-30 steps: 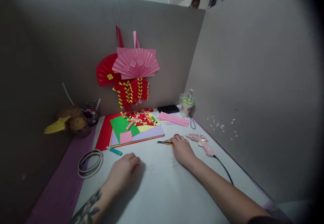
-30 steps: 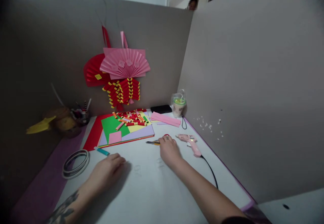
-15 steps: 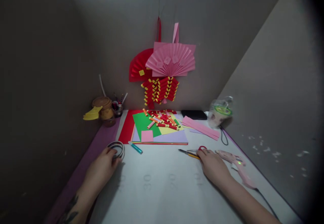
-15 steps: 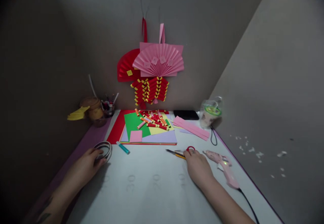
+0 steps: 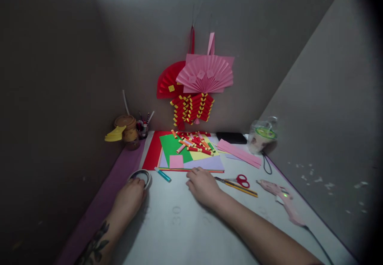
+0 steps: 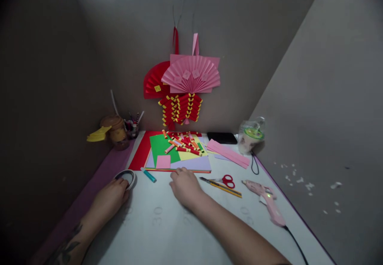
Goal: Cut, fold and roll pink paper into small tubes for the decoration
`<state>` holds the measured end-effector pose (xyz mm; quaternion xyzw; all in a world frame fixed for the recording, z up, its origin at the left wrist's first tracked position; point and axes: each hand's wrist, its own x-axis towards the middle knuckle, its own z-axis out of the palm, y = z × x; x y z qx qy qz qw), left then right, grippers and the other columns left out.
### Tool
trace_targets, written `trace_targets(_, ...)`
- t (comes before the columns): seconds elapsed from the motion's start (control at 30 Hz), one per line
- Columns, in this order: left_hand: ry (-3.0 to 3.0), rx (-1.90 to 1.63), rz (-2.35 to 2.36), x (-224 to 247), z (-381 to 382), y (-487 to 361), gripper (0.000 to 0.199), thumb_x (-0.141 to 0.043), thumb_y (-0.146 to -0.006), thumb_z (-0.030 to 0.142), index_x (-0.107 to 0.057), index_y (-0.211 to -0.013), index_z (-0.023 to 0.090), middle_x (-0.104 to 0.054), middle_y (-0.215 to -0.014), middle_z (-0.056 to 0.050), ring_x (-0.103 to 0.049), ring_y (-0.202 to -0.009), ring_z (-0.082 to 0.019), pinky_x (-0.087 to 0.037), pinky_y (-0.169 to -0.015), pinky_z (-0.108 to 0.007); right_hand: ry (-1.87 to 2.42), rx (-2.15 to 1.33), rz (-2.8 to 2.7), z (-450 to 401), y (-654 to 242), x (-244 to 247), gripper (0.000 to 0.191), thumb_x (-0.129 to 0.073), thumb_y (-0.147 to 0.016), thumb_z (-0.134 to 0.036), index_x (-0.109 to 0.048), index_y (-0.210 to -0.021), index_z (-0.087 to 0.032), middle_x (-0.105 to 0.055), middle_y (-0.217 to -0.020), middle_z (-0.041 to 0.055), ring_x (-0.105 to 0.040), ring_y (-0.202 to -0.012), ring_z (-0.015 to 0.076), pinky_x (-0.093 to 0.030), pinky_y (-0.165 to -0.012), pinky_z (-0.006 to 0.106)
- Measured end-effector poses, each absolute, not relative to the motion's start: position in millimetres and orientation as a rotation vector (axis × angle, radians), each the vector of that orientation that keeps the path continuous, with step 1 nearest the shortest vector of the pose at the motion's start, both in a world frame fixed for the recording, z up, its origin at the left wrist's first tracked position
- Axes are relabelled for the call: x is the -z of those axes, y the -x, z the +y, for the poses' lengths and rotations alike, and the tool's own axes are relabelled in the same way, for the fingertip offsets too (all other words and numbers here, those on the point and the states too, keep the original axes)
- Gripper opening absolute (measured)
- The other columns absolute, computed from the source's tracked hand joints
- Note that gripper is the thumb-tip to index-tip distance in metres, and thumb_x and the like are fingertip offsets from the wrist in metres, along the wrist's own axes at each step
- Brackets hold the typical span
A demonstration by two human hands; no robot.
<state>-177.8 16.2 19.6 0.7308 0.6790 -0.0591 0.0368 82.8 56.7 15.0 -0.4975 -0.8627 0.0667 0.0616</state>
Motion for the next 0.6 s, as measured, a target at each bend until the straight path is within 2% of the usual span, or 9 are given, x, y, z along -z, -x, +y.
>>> trace_targets(0.1,-2.228,0.182,2.226,-25,19,184,0.026,-0.038,-0.087,0.015,-0.062,-0.094,0.011,-0.065,-0.099,-0.017,-0.06,-0.097,-0.031,-0.043,-0.081,-0.038,1.504,-0.299,-2.497,85,-64,-7,0.022,-0.049,-0.088,-0.023,-0.065,-0.102,-0.017,-0.065,-0.105,0.0105,-0.052,-0.102,0.0238,-0.038,-0.087,0.033)
trace_targets(0.2,-2.169,0.178,2.348,-32,21,196,0.029,-0.035,-0.089,0.017,-0.061,-0.1,0.01,-0.064,-0.1,-0.018,-0.061,-0.095,-0.03,-0.044,-0.077,-0.037,1.559,-0.433,-2.32,114,-52,0,0.03,-0.047,-0.088,-0.023,-0.062,-0.113,-0.016,-0.062,-0.112,0.0108,-0.049,-0.108,0.0235,-0.036,-0.093,0.033)
trace_targets(0.37,-2.111,0.183,2.461,-29,24,216,0.032,-0.034,-0.091,0.022,-0.063,-0.098,0.012,-0.064,-0.102,-0.016,-0.06,-0.097,-0.03,-0.044,-0.078,-0.036,1.573,-0.557,-2.262,148,-40,12,0.054,-0.064,-0.075,-0.03,-0.053,-0.126,-0.017,-0.055,-0.126,0.0111,-0.046,-0.116,0.0255,-0.036,-0.095,0.035)
trace_targets(0.47,-2.109,0.093,2.462,-20,24,218,0.034,-0.04,-0.09,0.025,-0.059,-0.114,0.01,-0.062,-0.111,-0.017,-0.059,-0.101,-0.031,-0.044,-0.081,-0.037,1.607,-0.663,-2.207,159,-39,19,0.061,-0.074,-0.061,-0.031,-0.057,-0.119,-0.017,-0.057,-0.119,0.0115,-0.05,-0.109,0.0263,-0.04,-0.089,0.035)
trace_targets(0.53,-2.117,-0.03,2.5,-22,22,214,0.038,-0.041,-0.09,0.026,-0.053,-0.123,0.01,-0.06,-0.115,-0.017,-0.059,-0.101,-0.03,-0.044,-0.08,-0.036,1.614,-0.723,-2.153,162,-41,23,0.054,-0.077,-0.054,-0.028,-0.063,-0.105,-0.017,-0.06,-0.107,0.0092,-0.054,-0.099,0.0248,-0.041,-0.081,0.033)
trace_targets(0.6,-2.163,-0.12,2.479,-32,18,204,0.037,-0.04,-0.089,0.02,-0.054,-0.123,0.013,-0.06,-0.114,-0.016,-0.06,-0.1,-0.028,-0.044,-0.08,-0.035,1.595,-0.761,-2.085,163,-44,26,0.039,-0.076,-0.053,-0.024,-0.065,-0.089,-0.018,-0.061,-0.095,0.0056,-0.055,-0.089,0.0217,-0.041,-0.074,0.029)
